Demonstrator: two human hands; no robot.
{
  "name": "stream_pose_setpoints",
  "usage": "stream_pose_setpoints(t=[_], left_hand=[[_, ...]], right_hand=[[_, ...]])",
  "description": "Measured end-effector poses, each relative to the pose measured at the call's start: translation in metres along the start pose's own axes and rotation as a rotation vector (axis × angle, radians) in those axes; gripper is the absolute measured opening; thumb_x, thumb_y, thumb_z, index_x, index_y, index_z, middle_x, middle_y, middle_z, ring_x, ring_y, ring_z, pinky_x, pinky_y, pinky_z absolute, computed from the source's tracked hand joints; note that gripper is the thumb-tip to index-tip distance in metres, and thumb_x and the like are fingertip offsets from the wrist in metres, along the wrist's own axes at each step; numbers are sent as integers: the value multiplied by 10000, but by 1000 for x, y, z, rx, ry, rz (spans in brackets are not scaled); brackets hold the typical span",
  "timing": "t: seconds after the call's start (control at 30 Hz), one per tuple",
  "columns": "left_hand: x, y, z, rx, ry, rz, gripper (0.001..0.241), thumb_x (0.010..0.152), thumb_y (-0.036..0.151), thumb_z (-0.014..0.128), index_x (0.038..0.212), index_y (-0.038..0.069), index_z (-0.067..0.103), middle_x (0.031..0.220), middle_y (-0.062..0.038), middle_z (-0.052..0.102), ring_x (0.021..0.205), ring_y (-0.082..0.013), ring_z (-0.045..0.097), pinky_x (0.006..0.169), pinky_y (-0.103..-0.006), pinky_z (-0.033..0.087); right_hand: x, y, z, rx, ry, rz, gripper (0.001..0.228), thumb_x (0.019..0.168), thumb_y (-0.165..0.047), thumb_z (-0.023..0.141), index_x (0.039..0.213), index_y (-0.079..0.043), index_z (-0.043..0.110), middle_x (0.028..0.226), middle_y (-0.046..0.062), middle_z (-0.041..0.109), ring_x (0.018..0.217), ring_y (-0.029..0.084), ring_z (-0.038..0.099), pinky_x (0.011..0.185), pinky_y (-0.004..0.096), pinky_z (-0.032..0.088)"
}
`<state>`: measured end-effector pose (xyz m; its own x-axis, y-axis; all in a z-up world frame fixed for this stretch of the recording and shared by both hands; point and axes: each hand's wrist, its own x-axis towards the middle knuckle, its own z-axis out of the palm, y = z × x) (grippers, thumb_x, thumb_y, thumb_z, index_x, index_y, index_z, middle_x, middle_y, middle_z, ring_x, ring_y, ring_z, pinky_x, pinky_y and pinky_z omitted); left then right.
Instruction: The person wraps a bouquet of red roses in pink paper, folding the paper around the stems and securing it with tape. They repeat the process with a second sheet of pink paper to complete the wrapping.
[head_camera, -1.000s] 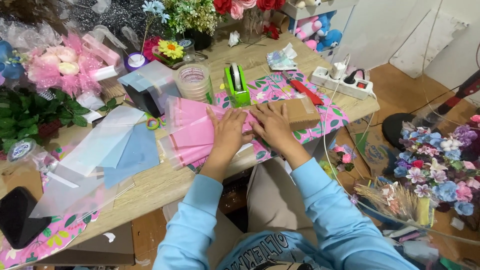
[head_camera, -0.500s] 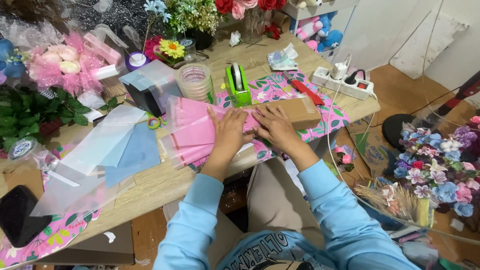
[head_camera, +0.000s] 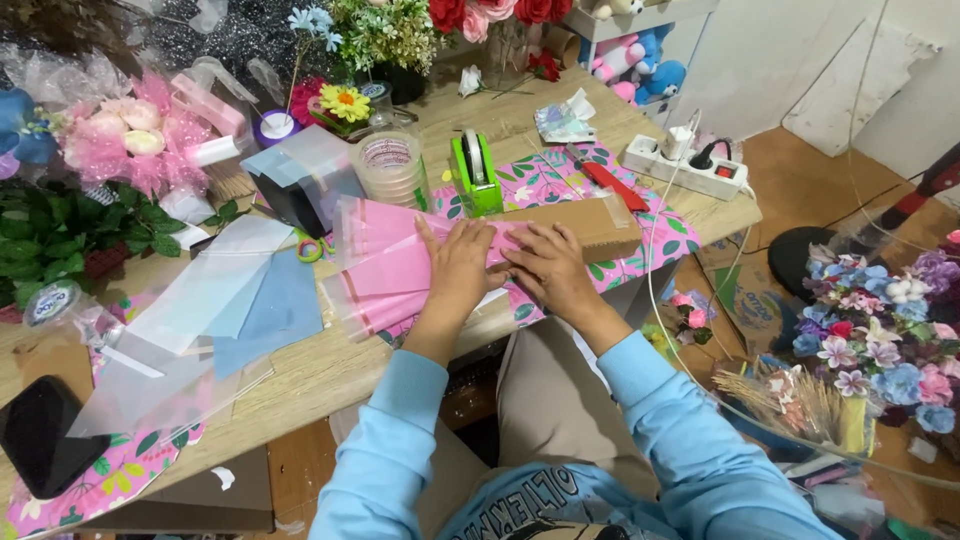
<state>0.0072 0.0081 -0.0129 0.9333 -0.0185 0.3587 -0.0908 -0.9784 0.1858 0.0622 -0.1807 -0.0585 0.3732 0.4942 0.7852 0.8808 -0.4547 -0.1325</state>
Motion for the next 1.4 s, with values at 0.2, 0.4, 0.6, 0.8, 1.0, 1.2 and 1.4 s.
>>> stream_pose_setpoints(t=[0.2, 0.4, 0.6, 0.8, 1.0, 1.2, 1.4], left_hand=[[3, -3, 10, 2, -5, 1, 754, 628, 420, 896, 1304, 204, 641, 1393, -54, 659, 1367, -265, 519, 1164, -777, -88], [2, -2, 6, 9, 15, 9, 753, 621, 428, 900, 1291, 200, 644, 1374, -53, 667, 1360, -252, 520, 1162, -780, -50], [0, 0, 4, 8, 11, 10, 743, 630, 421, 893, 1293, 198, 645, 1367, -56, 667, 1353, -264, 521, 1148, -785, 8], [-1, -5, 17, 52, 93, 45, 700, 613, 439, 876, 1236, 205, 658, 1299, -36, 696, 1313, -242, 548, 1151, -781, -26], [-2, 3, -1, 17, 33, 31, 725, 623, 380, 896, 1276, 203, 638, 1334, -46, 675, 1331, -252, 526, 1141, -778, 38], [-3, 4, -1, 52, 39, 32, 726, 615, 357, 911, 1268, 188, 640, 1339, -63, 679, 1343, -262, 531, 1157, -779, -48], [-4, 8, -9, 35, -10, 14, 764, 635, 365, 919, 1312, 181, 616, 1398, -79, 643, 1381, -286, 495, 1143, -781, -8]], right_hand=[[10, -6, 0, 15, -53, 143, 196, 898, -393, 760, 1072, -308, 785, 1382, -2, 645, 1261, 299, 572, 1037, 495, 390], [18, -18, -10, 47, -100, 187, 244, 841, -281, 805, 1082, -247, 785, 1448, 39, 600, 1319, 365, 524, 1064, 551, 352], [20, -6, -11, 182, -216, 301, 339, 786, -318, 842, 1113, -291, 759, 1523, 22, 534, 1378, 357, 474, 1086, 571, 310], [20, -13, -6, 107, -181, 282, 227, 901, -364, 765, 1110, -277, 749, 1565, 64, 479, 1404, 383, 427, 1075, 590, 303], [14, -12, -13, 41, -236, 184, 373, 868, -302, 772, 1230, -283, 686, 1545, 94, 484, 1410, 402, 433, 1069, 581, 338], [12, -8, -3, 37, -205, 232, 300, 908, -365, 750, 1196, -295, 702, 1563, 86, 463, 1432, 379, 403, 1078, 579, 312], [12, -10, -16, 44, -346, 239, 538, 825, -240, 788, 1327, -333, 617, 1587, 108, 420, 1458, 412, 365, 1109, 598, 294]])
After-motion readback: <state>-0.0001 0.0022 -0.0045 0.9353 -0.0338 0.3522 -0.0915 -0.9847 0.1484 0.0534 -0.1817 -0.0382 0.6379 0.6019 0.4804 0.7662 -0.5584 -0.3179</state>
